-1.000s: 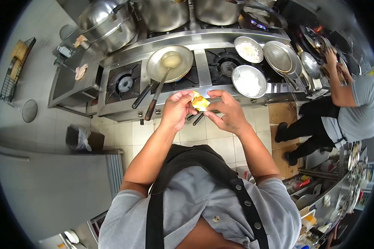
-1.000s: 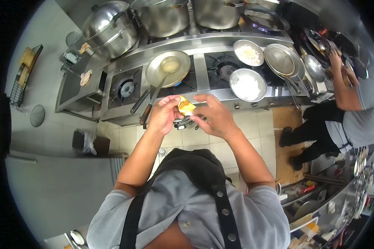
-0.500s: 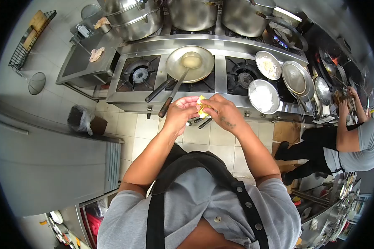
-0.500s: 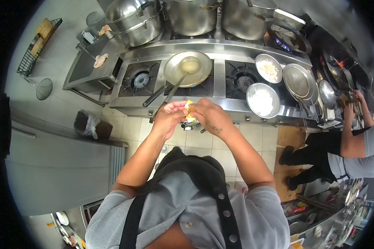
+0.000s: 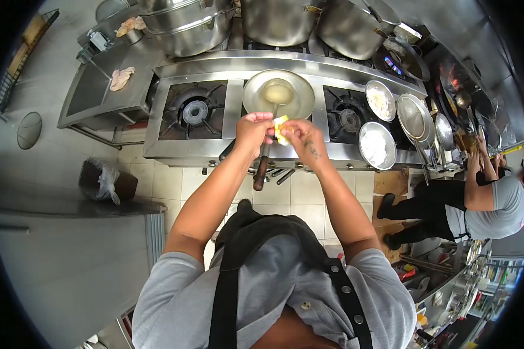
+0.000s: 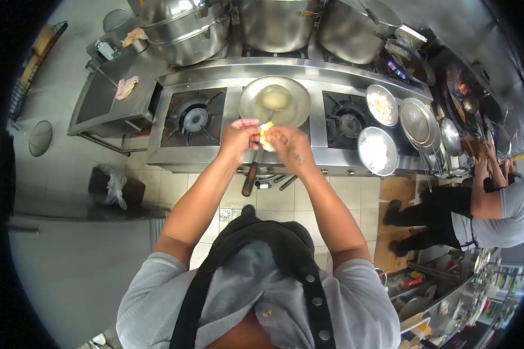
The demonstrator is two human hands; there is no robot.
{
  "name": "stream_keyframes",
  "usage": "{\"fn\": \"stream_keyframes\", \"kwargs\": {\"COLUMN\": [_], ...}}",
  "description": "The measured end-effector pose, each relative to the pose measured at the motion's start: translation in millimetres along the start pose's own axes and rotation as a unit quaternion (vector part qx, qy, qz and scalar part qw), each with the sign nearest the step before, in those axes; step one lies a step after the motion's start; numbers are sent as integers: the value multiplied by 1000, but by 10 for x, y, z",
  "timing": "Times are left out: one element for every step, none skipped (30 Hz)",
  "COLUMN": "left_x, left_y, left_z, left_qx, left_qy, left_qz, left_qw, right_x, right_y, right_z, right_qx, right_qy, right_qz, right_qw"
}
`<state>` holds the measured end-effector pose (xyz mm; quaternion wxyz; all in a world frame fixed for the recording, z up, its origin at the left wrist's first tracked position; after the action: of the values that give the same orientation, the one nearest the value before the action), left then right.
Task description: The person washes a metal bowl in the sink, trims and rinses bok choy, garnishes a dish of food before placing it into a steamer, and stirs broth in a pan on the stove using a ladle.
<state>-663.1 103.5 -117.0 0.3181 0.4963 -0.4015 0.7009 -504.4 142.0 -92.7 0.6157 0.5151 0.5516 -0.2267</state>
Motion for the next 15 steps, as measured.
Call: {"fn": "stream_keyframes", "kwargs": {"left_x": [-2,2,12,23,25,47,84,94,62,55,56,64,23,-39,-129], "left_y": [43,108,190,269,346,432,522,626,758,892,1041,1208,1394,1579,1780], "left_z": [-129,-247,-342,-411,-465,-481,-475,-477,-490,-479,-459,-431,-399,-365,-326], "left_qx": [9,20,32,45,44,40,39,39,32,42,55,71,84,97,120], "left_qy": [-4,-9,-14,-19,-18,-11,-5,1,-13,-13,-15,-18,-20,-27,-22], "left_qz": [-3,-9,-16,-24,-12,7,25,44,69,77,86,93,97,116,114], "left_qw": [1000,1000,999,999,999,999,999,998,997,996,995,993,992,988,986], "right_x": [113,179,213,257,372,581,740,822,883,893,916,1114,1146,1152,1054], "right_y": [-89,-105,-97,-74,-69,-80,-92,-118,-165,-193,-184,-192,-183,-157,-114], "right_z": [-125,-256,-378,-500,-642,-766,-867,-956,-1028,-1081,-1138,-1196,-1233,-1229,-1212], "right_qx": [-14,22,58,93,89,82,72,61,47,31,-11,0,-1,18,-7], "right_qy": [-97,-138,-179,-218,-220,-222,-220,-206,-190,-170,-200,-161,-193,-167,-169], "right_qz": [-150,-174,-199,-223,-122,-21,81,165,247,327,318,371,378,378,354], "right_qw": [984,975,962,945,964,971,970,963,949,929,927,915,905,910,920]}}
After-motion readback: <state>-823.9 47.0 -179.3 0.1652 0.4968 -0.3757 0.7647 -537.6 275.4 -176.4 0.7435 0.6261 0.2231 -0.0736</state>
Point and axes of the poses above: each hand's wrist, its own z-axis away from the middle knuckle, its own y-axis out of the back of the hand, x = y × z, the point moved 3 cm from there along -z, towards the middle knuckle, and after that the axes turned 11 degrees about -y, right-handed, at the moved point
